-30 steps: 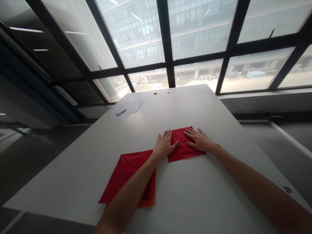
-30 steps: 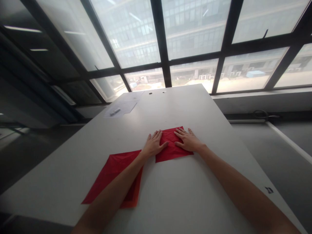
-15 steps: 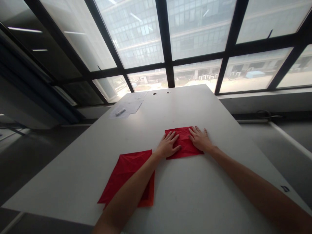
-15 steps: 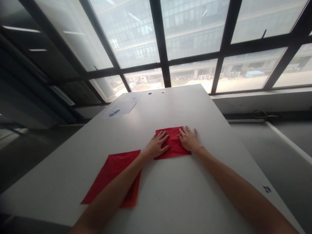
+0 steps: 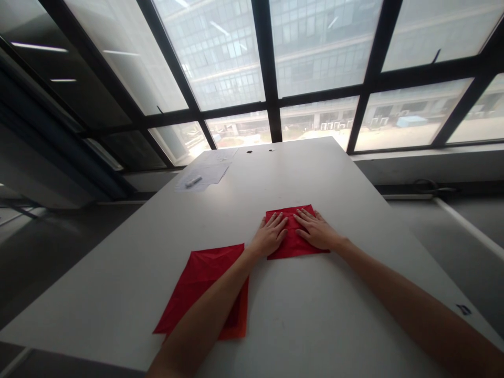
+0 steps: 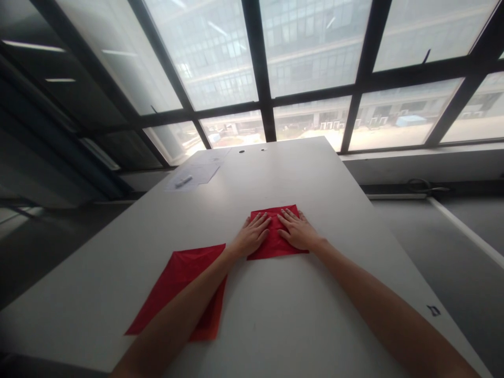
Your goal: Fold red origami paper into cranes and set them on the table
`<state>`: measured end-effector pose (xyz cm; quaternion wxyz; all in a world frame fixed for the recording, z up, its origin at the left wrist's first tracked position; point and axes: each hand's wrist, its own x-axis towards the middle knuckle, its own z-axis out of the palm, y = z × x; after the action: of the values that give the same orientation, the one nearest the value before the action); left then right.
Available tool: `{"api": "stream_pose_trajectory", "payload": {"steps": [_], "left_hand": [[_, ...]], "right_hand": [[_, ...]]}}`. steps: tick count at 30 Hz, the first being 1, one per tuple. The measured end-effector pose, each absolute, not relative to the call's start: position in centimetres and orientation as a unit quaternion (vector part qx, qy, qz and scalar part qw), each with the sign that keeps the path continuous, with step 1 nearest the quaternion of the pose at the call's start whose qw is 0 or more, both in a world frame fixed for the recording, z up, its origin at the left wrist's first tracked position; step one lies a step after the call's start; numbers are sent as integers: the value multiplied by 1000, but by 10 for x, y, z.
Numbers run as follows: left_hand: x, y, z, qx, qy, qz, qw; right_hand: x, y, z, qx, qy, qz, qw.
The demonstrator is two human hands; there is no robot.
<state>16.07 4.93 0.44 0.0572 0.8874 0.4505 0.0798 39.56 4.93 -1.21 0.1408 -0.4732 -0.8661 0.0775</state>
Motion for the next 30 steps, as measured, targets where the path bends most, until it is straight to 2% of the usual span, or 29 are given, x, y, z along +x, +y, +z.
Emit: {"api": "stream_pose_trajectory", "payload": {"steps": [5, 19, 30], "left_hand": [[157, 53, 4, 883, 450, 107, 75], [153, 59, 9, 857, 445, 249, 74], [159, 49, 17, 864, 443, 223, 89]], "right_hand": [[399, 52, -11, -477, -863, 79, 149], [412, 62, -9, -443, -855, 85, 257], [411, 60, 0, -473, -833, 51, 283]]}}
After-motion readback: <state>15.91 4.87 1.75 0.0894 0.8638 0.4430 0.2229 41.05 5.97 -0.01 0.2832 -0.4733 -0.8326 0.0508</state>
